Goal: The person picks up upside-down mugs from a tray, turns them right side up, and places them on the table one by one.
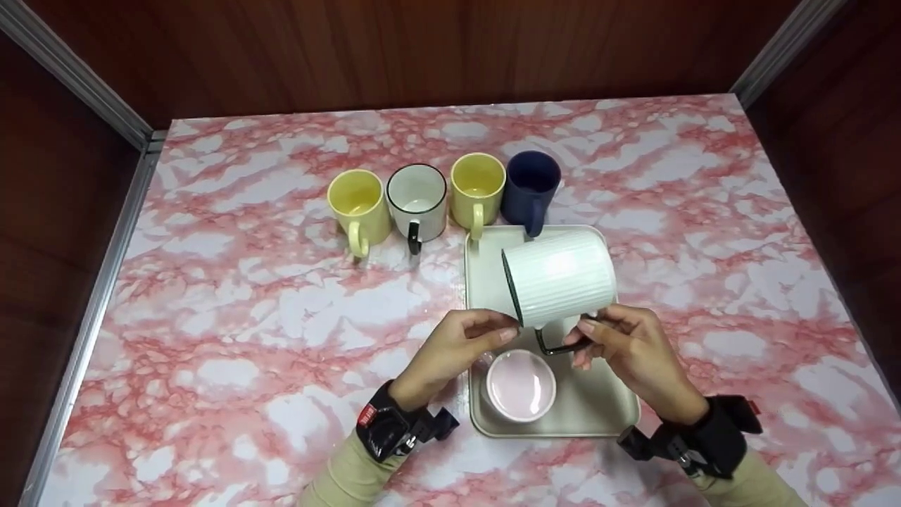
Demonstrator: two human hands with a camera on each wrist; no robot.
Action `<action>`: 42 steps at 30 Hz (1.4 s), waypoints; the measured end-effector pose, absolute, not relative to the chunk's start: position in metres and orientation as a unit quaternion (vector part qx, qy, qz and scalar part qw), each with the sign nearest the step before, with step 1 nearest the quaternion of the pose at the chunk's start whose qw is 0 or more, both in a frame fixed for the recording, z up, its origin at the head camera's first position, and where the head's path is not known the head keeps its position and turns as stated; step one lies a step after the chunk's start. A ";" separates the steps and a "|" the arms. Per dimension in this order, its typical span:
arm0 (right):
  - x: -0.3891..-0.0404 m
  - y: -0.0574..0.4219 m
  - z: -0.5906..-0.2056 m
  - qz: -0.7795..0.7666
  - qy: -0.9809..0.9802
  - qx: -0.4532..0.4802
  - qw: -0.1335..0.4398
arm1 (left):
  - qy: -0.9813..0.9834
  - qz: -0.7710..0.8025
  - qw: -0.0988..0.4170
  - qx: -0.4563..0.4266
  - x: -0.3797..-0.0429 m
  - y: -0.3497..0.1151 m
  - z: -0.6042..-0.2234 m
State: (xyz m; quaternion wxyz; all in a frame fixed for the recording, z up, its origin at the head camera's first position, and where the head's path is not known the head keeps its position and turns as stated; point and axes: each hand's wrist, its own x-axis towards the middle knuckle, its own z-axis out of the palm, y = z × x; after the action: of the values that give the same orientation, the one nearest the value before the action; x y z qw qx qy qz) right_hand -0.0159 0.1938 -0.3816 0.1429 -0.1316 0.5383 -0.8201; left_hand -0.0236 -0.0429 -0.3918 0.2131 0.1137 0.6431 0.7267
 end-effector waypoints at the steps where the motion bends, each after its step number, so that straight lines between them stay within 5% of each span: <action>1: -0.016 0.193 -0.383 -0.825 0.531 -0.130 0.143 | 0.643 0.726 0.216 0.114 -0.023 -0.042 -0.391; 18: -0.015 0.178 -0.387 -0.852 0.489 -0.103 0.155 | 0.650 0.724 0.202 0.107 -0.022 -0.031 -0.386; 32: -0.016 0.173 -0.387 -0.861 0.469 -0.093 0.173 | 0.663 0.736 0.133 0.037 -0.021 -0.018 -0.383; 42: -0.019 0.173 -0.390 -0.857 0.473 -0.090 0.184 | 0.621 0.771 0.141 0.018 -0.021 -0.015 -0.381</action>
State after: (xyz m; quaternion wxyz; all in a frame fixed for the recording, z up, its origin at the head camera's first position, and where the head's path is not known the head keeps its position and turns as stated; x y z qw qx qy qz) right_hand -0.0188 0.1727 -0.3898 0.1841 -0.0902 0.4726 -0.8571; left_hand -0.0208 -0.0147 -0.3807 0.1414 0.0180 0.6205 0.7711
